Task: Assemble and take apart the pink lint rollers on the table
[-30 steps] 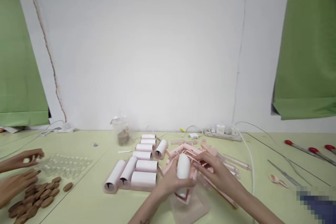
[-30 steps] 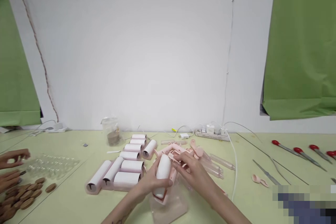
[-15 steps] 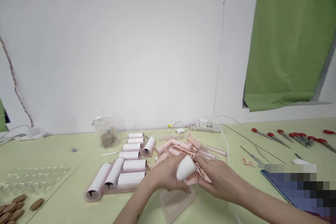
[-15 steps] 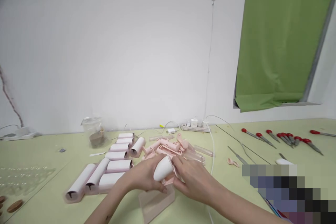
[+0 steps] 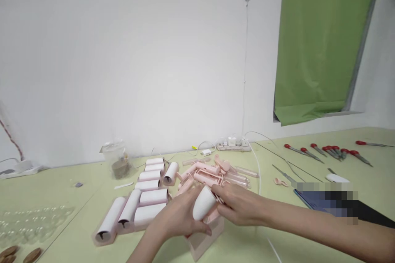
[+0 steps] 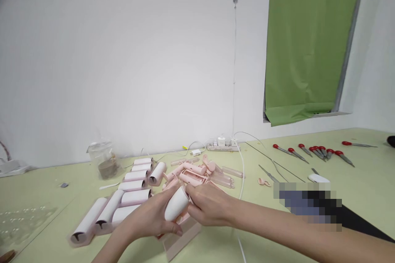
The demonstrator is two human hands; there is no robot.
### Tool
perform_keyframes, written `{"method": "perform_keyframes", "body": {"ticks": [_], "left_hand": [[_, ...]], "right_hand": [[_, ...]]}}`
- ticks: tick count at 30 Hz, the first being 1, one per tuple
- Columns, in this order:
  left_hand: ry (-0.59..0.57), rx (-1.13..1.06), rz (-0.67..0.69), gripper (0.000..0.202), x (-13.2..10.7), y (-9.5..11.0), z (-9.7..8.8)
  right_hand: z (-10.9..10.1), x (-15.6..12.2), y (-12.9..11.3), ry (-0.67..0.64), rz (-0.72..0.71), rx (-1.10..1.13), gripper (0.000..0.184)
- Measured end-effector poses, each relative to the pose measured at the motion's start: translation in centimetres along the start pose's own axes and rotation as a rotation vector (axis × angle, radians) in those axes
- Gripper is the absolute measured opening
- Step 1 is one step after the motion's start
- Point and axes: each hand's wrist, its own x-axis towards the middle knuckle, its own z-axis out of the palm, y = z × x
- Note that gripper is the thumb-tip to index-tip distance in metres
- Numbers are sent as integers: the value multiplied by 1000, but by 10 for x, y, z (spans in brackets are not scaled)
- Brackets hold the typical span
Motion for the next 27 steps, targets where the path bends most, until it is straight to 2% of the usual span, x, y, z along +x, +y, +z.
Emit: {"method": "perform_keyframes", "body": {"ticks": [6,11,15,19,27], "left_hand": [[49,-84,9,81,-8,0,0],[54,-91,7,86,-11,5,-1],[46,-33,-22,78,-14,8,1],[30,-19,-59,70,-16,10,5],[-22,80,-24,62,-18,11,5]], "right_hand": [[2,6,-5,104,-52,50,13],[-2,8,-4,129,-81,-79,9],[-5,5,-5,87,-78,-88,8],[-4,1,-6,49,-44,-4,9],[2,-4,-9,-19,27,181,11]]}}
